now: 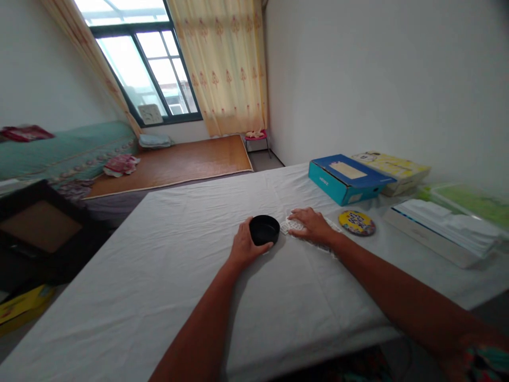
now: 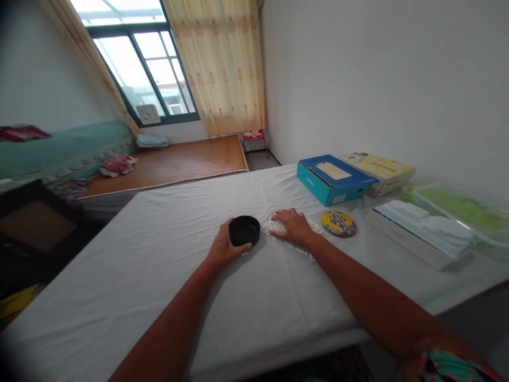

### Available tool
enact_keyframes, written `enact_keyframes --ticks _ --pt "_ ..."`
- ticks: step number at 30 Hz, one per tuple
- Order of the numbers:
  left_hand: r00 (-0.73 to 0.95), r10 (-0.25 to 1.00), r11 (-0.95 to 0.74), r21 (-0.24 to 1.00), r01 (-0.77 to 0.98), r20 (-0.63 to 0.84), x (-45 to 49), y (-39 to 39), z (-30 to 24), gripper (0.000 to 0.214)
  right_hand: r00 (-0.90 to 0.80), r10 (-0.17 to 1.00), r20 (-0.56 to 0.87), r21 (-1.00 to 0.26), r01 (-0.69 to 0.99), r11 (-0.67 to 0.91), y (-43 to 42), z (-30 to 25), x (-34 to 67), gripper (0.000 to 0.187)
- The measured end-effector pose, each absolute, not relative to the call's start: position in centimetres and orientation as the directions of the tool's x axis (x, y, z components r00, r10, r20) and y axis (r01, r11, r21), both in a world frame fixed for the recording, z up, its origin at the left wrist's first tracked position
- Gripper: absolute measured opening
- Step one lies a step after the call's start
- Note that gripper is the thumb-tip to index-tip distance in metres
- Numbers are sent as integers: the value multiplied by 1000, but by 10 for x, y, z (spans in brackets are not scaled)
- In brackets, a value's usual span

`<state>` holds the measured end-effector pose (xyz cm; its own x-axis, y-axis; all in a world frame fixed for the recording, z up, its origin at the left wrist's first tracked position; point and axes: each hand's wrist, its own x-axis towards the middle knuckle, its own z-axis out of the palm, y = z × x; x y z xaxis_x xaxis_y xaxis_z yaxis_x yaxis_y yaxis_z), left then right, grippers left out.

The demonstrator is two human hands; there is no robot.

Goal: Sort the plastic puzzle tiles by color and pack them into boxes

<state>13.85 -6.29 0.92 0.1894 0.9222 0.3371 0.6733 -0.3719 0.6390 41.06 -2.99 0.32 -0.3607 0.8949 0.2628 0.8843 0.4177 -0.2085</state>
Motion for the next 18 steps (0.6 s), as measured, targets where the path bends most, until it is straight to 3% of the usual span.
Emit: enact_keyframes --ticks 4,10,12,16,18 --pt "192 918 -378 625 683 346 139 -65 9 92 -346 873 343 -275 852 446 -31 1 413 36" --pt "200 897 -415 596 688 394 139 -66 7 92 -333 853 402 -356 801 481 -31 -2 419 34" --pt "204 892 -423 586 692 403 139 -66 5 93 -360 858 367 -344 804 485 -35 -1 420 37" --pt "219 890 -428 569 702 400 138 -65 4 94 -434 858 275 -278 818 503 -45 5 420 64" --pt "229 888 -434 562 704 400 138 -64 4 95 -456 852 258 -251 820 515 -47 8 419 62"
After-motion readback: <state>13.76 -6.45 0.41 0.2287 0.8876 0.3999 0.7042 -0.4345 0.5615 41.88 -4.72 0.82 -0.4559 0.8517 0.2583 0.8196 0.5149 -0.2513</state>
